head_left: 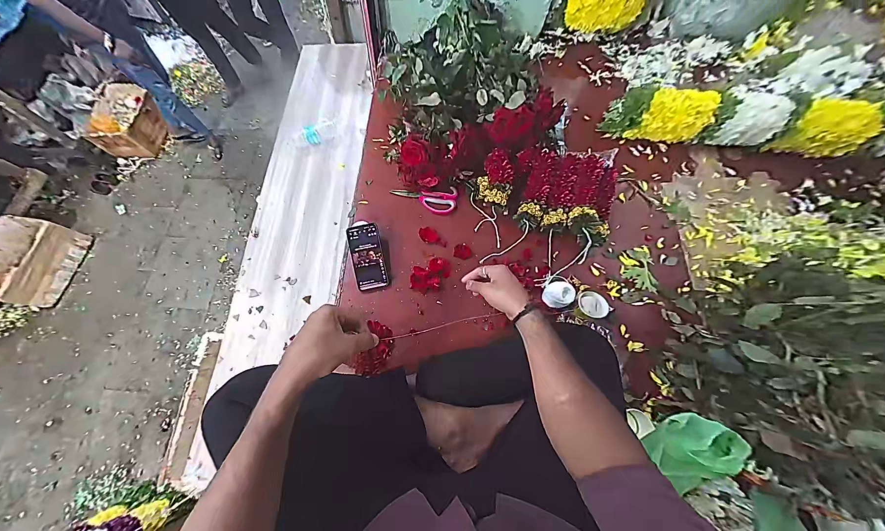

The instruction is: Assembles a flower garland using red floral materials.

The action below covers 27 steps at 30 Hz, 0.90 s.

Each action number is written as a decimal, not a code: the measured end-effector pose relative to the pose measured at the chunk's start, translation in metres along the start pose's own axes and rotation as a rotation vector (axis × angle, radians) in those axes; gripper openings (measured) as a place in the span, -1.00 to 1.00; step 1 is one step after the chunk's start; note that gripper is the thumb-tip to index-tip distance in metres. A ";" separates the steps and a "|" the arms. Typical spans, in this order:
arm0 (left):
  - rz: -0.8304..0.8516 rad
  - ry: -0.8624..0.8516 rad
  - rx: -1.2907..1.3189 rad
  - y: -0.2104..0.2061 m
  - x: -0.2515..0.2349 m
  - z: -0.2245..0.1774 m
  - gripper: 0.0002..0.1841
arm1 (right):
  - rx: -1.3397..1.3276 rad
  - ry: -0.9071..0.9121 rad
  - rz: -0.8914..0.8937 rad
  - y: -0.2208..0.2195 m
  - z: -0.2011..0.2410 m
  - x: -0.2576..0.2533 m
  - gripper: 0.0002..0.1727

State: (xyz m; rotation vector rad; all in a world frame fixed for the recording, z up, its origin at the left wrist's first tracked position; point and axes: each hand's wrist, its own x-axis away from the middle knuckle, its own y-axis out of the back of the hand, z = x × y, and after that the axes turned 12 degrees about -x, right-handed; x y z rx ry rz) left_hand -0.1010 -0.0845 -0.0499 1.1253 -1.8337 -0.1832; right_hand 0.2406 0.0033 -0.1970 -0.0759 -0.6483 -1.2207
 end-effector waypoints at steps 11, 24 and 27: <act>0.022 0.039 0.109 -0.021 -0.015 0.034 -0.83 | 0.713 0.206 -0.039 -0.063 -0.013 -0.124 -0.83; 0.006 0.108 0.597 -0.022 -0.004 0.017 -0.83 | -0.393 0.192 0.211 -0.051 0.069 0.016 -0.67; -0.047 0.115 0.727 -0.032 -0.005 0.014 -0.76 | -0.467 0.232 0.313 -0.073 0.082 0.053 -0.64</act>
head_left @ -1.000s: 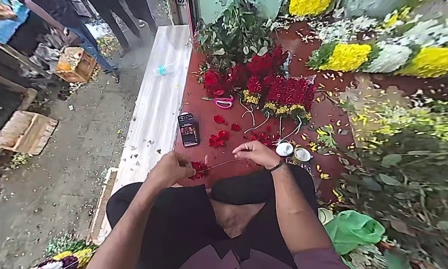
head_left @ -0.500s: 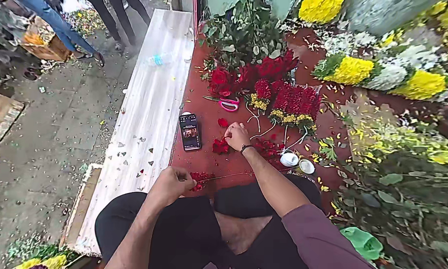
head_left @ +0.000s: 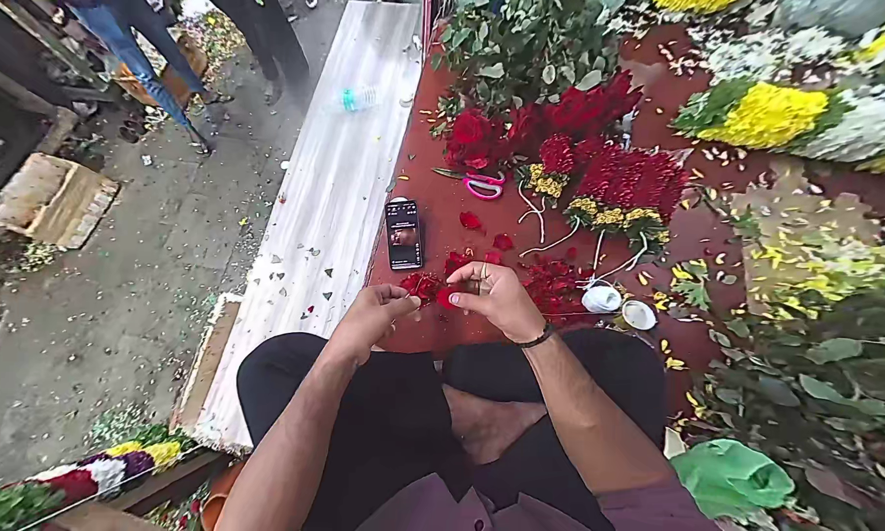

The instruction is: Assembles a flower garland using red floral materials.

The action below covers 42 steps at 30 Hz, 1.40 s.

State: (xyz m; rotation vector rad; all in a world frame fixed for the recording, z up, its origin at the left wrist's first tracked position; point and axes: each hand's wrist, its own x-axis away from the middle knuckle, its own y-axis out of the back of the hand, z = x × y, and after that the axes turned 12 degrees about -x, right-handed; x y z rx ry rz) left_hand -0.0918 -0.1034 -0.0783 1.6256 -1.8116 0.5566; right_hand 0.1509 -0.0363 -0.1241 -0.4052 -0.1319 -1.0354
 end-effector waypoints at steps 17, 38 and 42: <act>-0.006 -0.025 0.161 -0.014 -0.004 0.009 -0.70 | 0.004 0.076 0.260 -0.022 -0.005 0.012 -0.04; -0.055 -0.116 0.025 -0.016 -0.004 0.010 -0.67 | -0.142 -0.010 -0.093 -0.042 -0.013 0.016 -0.22; -0.101 -0.133 -0.041 -0.014 -0.006 0.011 -0.77 | -0.261 -0.070 -0.183 -0.042 -0.006 0.018 -0.25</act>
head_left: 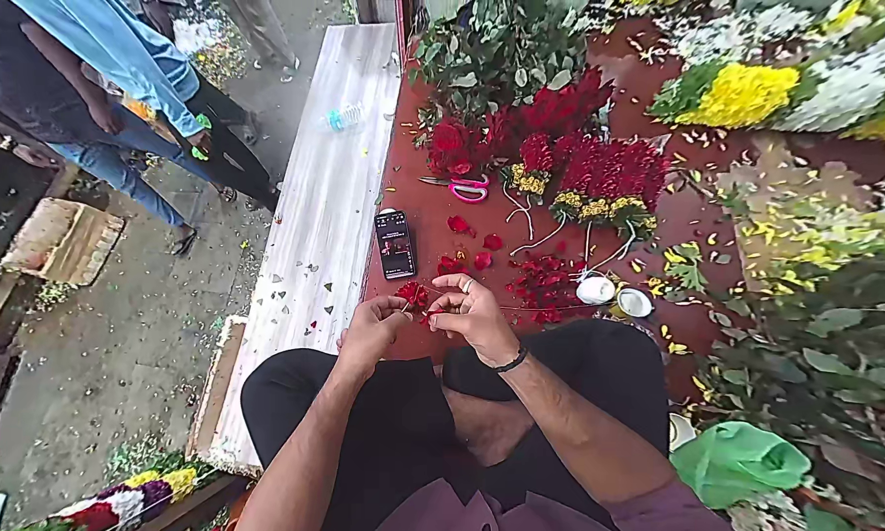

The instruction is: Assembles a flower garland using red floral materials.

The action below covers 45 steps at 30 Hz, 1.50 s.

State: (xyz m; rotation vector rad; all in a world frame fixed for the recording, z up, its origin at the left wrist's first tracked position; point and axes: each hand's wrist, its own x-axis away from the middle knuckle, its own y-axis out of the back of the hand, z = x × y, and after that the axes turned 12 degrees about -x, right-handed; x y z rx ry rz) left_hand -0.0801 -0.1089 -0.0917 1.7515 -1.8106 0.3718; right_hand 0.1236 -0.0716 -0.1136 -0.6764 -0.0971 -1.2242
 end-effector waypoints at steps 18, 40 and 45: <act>0.036 -0.095 -0.269 0.002 -0.001 -0.001 -0.90 | 0.240 -0.083 0.012 0.025 -0.003 -0.015 0.25; 0.663 -0.284 -0.999 -0.034 0.048 -0.159 -0.83 | -0.147 0.315 0.676 0.046 0.045 -0.010 -0.94; 0.293 -0.423 -0.685 -0.055 0.020 -0.179 -0.81 | -0.115 -0.018 0.266 0.025 0.095 0.035 -0.86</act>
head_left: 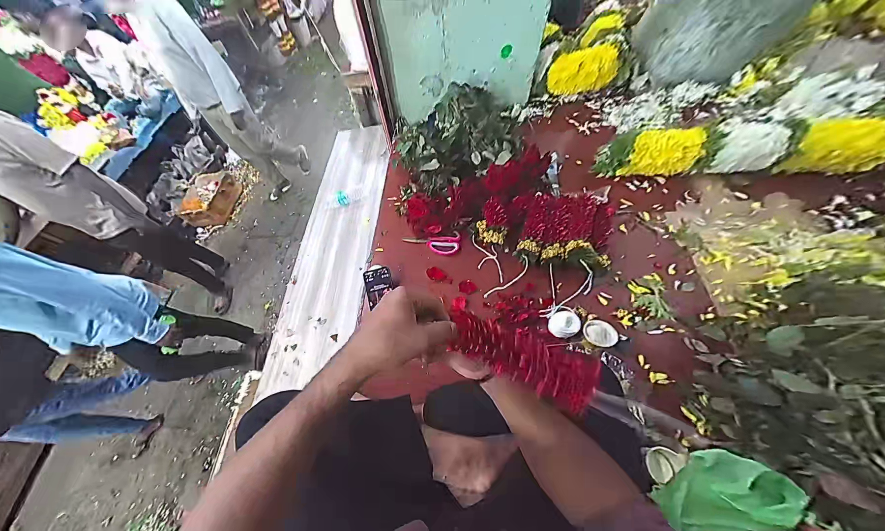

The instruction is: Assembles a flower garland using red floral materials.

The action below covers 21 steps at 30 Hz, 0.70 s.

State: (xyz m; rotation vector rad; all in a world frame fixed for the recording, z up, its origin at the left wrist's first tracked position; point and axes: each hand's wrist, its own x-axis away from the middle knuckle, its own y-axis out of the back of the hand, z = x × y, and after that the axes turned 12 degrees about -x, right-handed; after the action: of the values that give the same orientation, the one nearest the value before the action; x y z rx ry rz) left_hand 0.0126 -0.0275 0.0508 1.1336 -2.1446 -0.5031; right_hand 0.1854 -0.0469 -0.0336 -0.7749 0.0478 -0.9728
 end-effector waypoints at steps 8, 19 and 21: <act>-0.293 0.319 -0.122 -0.012 -0.005 0.095 -0.78 | 0.011 0.296 0.257 0.053 -0.048 -0.040 -0.88; 0.207 0.232 0.062 -0.020 0.071 0.140 -0.79 | 0.774 -0.194 -0.285 0.163 -0.030 -0.043 -0.83; 0.147 0.229 0.136 -0.029 0.067 0.149 -0.80 | 0.979 -0.222 -0.455 0.188 -0.050 -0.069 -0.82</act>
State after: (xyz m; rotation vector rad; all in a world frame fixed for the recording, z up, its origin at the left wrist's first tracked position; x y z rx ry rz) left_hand -0.1029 -0.0948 -0.0481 1.0412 -2.0644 -0.1546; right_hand 0.2632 0.0374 -0.2055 0.0345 -0.7763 -1.1648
